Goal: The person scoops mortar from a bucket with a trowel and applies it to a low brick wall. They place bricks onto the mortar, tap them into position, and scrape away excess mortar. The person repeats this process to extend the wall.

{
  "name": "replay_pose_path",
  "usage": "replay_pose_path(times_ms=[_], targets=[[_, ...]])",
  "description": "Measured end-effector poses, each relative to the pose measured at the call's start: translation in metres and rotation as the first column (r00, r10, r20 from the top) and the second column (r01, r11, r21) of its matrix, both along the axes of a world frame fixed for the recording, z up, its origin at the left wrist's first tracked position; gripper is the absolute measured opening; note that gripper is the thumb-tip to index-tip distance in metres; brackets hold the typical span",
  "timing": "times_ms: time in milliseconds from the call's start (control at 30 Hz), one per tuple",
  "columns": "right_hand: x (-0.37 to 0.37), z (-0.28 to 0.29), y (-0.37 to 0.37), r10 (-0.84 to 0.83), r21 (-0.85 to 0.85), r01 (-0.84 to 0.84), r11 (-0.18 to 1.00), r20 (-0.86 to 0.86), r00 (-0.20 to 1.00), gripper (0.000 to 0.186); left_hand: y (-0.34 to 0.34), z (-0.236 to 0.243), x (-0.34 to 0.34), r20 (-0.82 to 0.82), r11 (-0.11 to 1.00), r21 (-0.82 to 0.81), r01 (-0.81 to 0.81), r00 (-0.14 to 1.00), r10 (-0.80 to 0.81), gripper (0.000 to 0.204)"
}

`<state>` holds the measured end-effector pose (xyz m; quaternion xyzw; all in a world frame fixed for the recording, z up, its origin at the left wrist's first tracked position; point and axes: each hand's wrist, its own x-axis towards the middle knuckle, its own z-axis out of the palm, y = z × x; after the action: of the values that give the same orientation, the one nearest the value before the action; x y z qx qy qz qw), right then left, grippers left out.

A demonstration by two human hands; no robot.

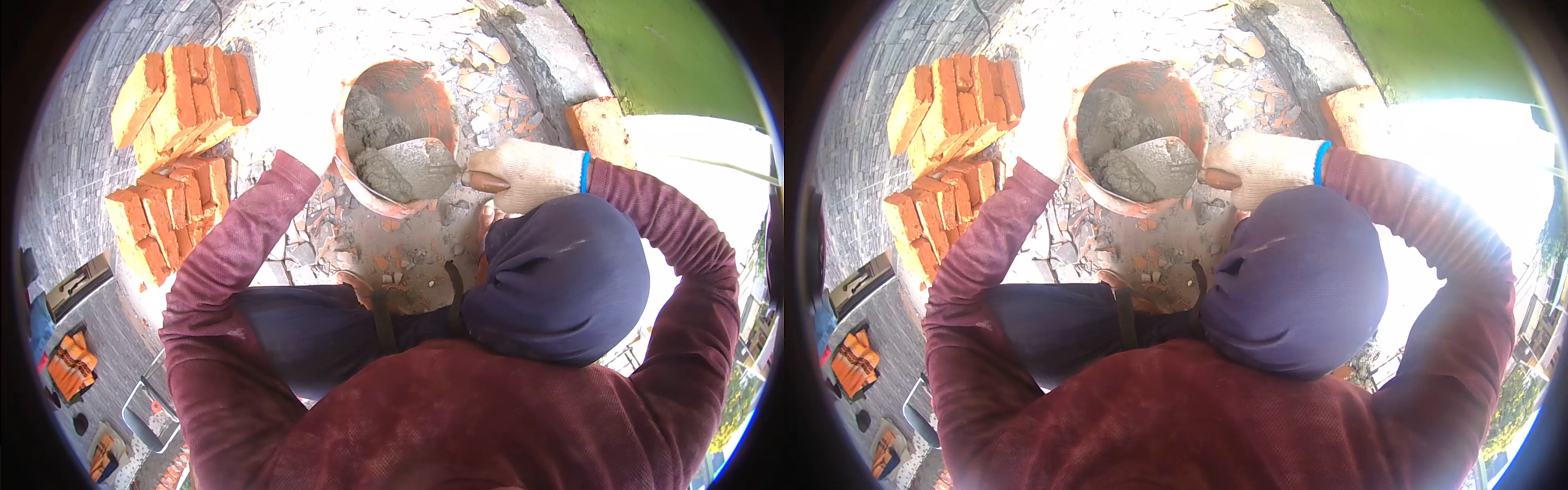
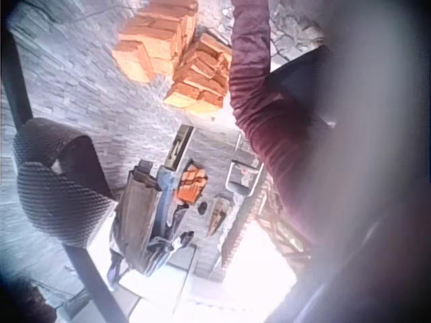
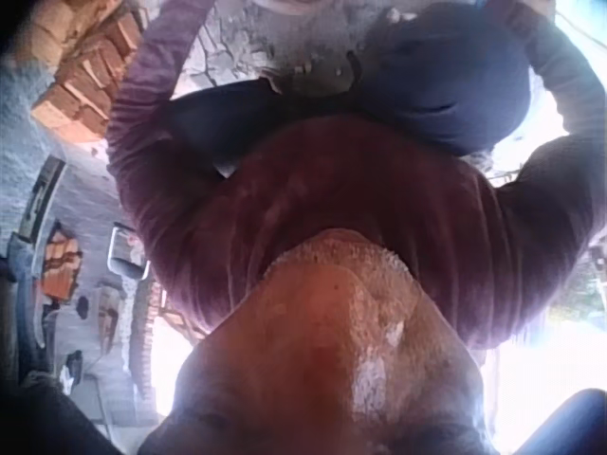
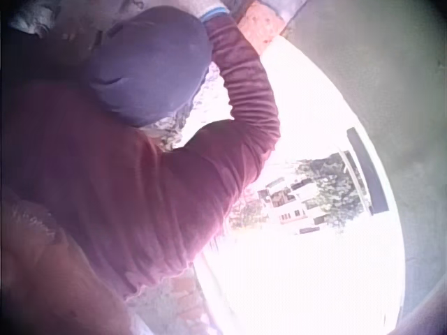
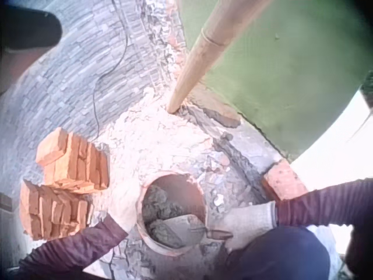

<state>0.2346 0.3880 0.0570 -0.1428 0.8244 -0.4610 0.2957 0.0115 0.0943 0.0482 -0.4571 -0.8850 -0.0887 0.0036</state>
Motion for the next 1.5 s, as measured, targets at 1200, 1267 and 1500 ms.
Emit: replay_pose_path(times_ms=[1200, 1267, 1500], targets=[[-0.221, 0.001, 0.218, 0.101, 0.812, 0.48, 0.333, -0.536, 0.838, 0.028, -0.097, -0.041, -0.058, 0.847, 0.691, 0.398, -0.603, 0.53, -0.025, 0.034], [-0.211, 0.021, 0.191, -0.013, 0.725, 0.556, 0.407, -0.604, 0.797, 0.03, -0.096, -0.028, -0.063, 0.889, 0.71, 0.365, -0.602, 0.451, -0.075, 0.034], [-0.251, 0.003, 0.229, -0.348, 0.531, 0.687, 0.496, -0.604, 0.717, 0.025, -0.064, -0.019, -0.069, 0.876, 0.788, 0.346, -0.51, 0.477, -0.077, 0.033]])
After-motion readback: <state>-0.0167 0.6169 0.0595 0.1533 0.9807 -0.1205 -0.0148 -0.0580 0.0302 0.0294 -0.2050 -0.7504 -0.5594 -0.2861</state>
